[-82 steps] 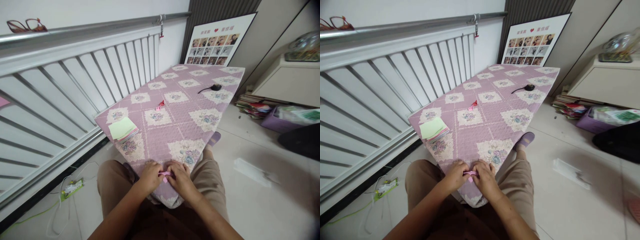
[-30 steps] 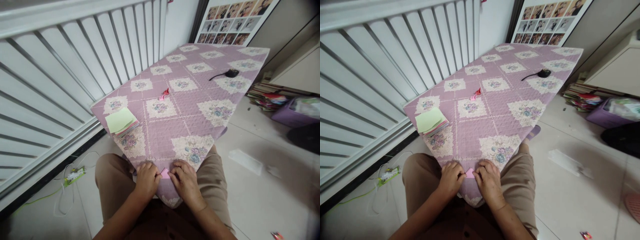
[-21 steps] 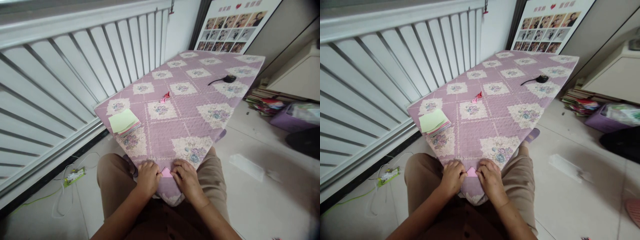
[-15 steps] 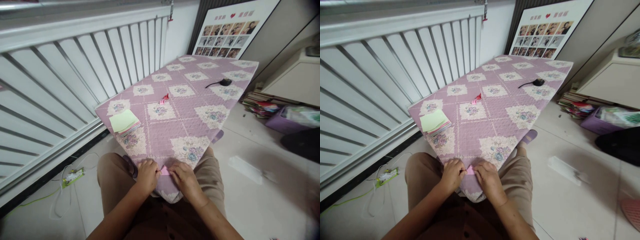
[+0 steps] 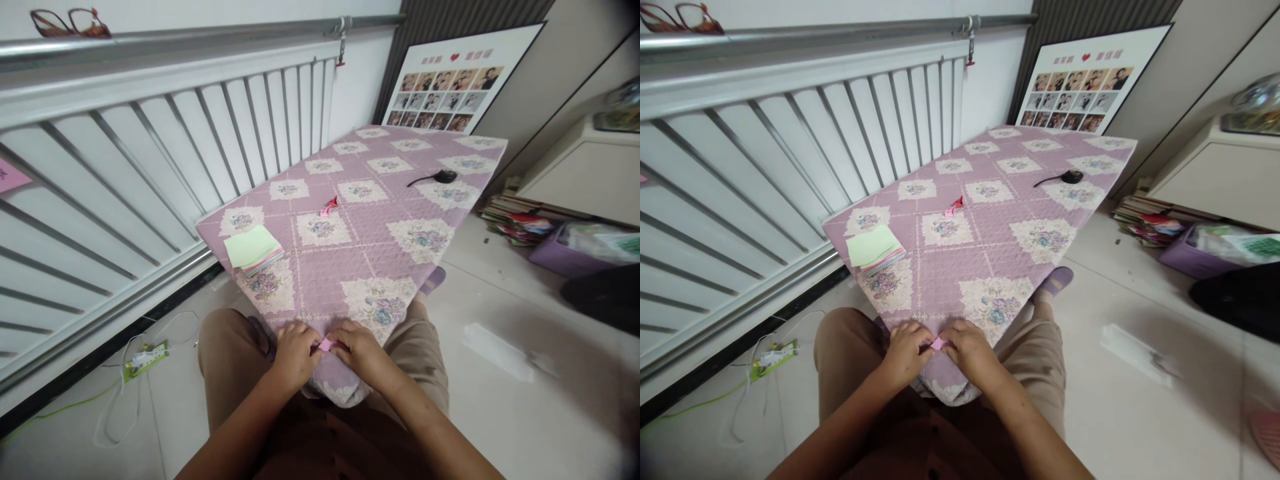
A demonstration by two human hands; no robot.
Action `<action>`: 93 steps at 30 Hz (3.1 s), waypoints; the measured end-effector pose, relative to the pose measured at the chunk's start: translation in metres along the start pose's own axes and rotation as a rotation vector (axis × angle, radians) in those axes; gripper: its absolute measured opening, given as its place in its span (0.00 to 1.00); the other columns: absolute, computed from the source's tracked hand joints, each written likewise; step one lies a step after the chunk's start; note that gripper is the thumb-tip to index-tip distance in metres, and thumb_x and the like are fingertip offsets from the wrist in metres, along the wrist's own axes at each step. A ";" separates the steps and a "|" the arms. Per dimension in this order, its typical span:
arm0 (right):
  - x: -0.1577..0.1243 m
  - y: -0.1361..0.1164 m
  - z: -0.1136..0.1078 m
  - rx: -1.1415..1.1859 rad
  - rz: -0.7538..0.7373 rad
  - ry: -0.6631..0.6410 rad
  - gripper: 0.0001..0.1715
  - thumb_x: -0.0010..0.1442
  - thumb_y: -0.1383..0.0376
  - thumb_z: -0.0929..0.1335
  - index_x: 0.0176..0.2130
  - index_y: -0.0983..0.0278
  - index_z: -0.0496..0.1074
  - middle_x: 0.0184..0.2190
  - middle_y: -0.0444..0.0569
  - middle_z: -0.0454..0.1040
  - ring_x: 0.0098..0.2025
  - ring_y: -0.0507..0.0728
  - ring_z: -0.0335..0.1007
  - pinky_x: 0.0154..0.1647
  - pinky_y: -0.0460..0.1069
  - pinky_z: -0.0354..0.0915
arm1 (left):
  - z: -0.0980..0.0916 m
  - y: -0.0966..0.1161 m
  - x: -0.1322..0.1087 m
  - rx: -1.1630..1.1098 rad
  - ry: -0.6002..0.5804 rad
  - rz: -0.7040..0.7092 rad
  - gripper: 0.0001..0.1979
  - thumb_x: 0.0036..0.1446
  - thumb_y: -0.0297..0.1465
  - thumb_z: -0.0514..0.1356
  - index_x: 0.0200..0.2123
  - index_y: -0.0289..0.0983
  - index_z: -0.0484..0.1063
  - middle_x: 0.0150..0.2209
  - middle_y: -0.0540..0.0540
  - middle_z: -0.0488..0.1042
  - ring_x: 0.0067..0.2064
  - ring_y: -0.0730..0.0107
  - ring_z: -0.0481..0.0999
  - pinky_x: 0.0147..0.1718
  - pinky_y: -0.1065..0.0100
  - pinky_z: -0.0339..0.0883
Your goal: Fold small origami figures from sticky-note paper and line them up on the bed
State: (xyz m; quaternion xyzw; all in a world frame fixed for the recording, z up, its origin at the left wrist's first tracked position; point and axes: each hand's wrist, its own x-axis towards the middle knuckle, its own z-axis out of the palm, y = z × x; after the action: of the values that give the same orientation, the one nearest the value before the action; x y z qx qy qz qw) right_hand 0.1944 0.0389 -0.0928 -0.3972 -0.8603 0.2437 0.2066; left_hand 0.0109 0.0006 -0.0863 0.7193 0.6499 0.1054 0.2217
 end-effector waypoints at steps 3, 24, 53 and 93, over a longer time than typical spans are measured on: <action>0.000 0.001 0.000 0.006 -0.014 -0.005 0.08 0.58 0.70 0.67 0.37 0.61 0.74 0.32 0.47 0.72 0.38 0.56 0.67 0.40 0.50 0.62 | 0.001 0.000 0.000 0.004 0.012 -0.009 0.05 0.53 0.33 0.62 0.36 0.43 0.73 0.39 0.50 0.73 0.45 0.62 0.67 0.45 0.61 0.52; 0.018 -0.024 -0.001 -0.258 0.208 0.032 0.08 0.63 0.70 0.60 0.39 0.65 0.68 0.33 0.50 0.75 0.33 0.56 0.73 0.32 0.47 0.60 | 0.019 0.011 0.030 -0.605 0.241 -0.006 0.10 0.53 0.21 0.55 0.37 0.37 0.70 0.37 0.48 0.74 0.39 0.68 0.72 0.41 0.67 0.64; 0.007 -0.037 -0.048 0.231 -0.024 -0.041 0.11 0.65 0.62 0.61 0.38 0.60 0.71 0.34 0.48 0.72 0.39 0.55 0.68 0.41 0.49 0.63 | -0.050 0.018 0.017 -1.036 -0.119 0.100 0.13 0.56 0.32 0.59 0.44 0.34 0.68 0.39 0.45 0.75 0.40 0.70 0.74 0.42 0.69 0.65; 0.013 -0.032 -0.022 0.791 0.512 0.112 0.19 0.55 0.52 0.67 0.24 0.63 0.66 0.21 0.40 0.65 0.26 0.50 0.59 0.28 0.45 0.59 | -0.015 0.023 -0.001 -0.880 -0.022 -0.098 0.07 0.53 0.31 0.57 0.35 0.35 0.71 0.28 0.51 0.71 0.28 0.74 0.67 0.28 0.73 0.60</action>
State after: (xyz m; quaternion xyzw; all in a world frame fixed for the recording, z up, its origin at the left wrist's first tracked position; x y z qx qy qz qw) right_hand 0.1794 0.0365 -0.0546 -0.5000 -0.5632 0.5740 0.3214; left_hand 0.0245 0.0008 -0.0621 0.5258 0.5740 0.3539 0.5185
